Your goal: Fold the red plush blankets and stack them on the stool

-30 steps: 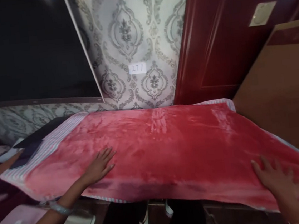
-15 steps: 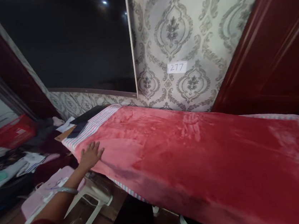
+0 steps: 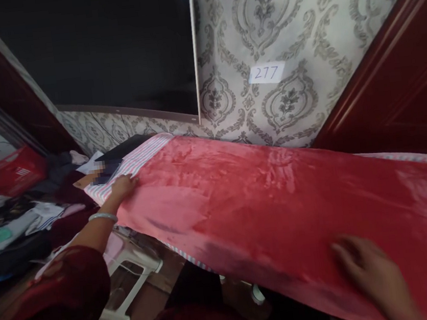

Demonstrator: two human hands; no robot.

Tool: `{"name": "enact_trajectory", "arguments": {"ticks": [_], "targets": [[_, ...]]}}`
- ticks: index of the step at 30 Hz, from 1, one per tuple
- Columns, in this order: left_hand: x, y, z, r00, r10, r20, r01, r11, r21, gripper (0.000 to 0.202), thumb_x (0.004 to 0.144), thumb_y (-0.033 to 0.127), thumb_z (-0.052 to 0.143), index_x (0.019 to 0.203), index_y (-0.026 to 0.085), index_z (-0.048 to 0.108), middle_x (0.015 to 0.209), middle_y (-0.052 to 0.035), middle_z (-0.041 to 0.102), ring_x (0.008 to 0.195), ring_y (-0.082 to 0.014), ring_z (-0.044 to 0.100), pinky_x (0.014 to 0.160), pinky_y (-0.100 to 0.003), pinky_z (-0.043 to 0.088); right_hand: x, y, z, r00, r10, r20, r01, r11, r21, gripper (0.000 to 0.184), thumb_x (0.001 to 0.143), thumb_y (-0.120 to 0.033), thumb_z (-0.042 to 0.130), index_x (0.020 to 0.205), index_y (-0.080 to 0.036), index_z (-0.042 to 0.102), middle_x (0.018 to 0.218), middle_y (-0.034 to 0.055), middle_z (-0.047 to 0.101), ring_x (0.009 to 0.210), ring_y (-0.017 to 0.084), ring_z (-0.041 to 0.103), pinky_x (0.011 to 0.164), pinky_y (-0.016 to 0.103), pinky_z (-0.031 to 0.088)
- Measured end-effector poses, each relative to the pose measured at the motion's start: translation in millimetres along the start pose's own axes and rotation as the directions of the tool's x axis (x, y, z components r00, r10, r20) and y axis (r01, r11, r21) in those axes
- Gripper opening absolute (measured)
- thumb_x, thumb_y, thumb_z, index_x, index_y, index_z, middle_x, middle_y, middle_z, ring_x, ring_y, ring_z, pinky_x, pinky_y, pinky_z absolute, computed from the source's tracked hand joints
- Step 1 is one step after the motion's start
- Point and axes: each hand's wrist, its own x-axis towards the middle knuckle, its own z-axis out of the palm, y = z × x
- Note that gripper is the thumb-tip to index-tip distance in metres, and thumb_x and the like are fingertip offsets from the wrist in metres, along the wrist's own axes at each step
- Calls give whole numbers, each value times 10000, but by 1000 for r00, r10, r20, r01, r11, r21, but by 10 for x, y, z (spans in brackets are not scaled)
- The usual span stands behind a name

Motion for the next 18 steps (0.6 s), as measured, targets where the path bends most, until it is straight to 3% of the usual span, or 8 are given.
{"name": "enact_trajectory", "arguments": {"ticks": [3,7,9,13,18], "targets": [[173,20,-8,999,-29,22,30,998,-58,476,981,407,417,1216,66,652,1269,-242,665,1184,-352,625,906,-396,496,7,-632,370,974,-142,176,92,959,269,469,879,-629,484,1010,-217,666,1039,136,721,913,297,693,801,433,559],[342,50,-9,1000,-30,4,31,989,-142,461,967,431,451,1196,100,677,1186,-187,720,1114,-299,663,851,-329,499,3,-1277,696,909,-305,283,186,906,380,363,902,-507,523,1057,-205,653,1032,129,698,916,270,667,823,409,534],[425,89,-9,1000,-22,-14,20,984,-179,445,949,418,485,1204,108,679,1175,-172,728,1095,-287,669,843,-313,499,-1,-1370,786,891,-326,316,190,900,392,314,928,-449,495,1057,-208,648,1035,123,690,913,255,661,814,391,523],[601,218,-9,1000,-19,-18,14,971,-239,416,933,362,520,1218,96,665,1124,-159,742,994,-251,695,791,-286,500,-9,-1312,910,897,-308,316,164,897,411,276,963,-388,406,949,-218,623,959,102,687,871,235,653,788,368,502],[735,347,24,998,-62,11,63,968,-241,327,912,352,569,1024,75,703,1024,-199,745,948,-292,695,735,-322,487,-8,-1311,952,912,-282,297,150,905,398,299,958,-395,366,877,-224,597,874,92,672,803,235,641,750,365,479]]}}
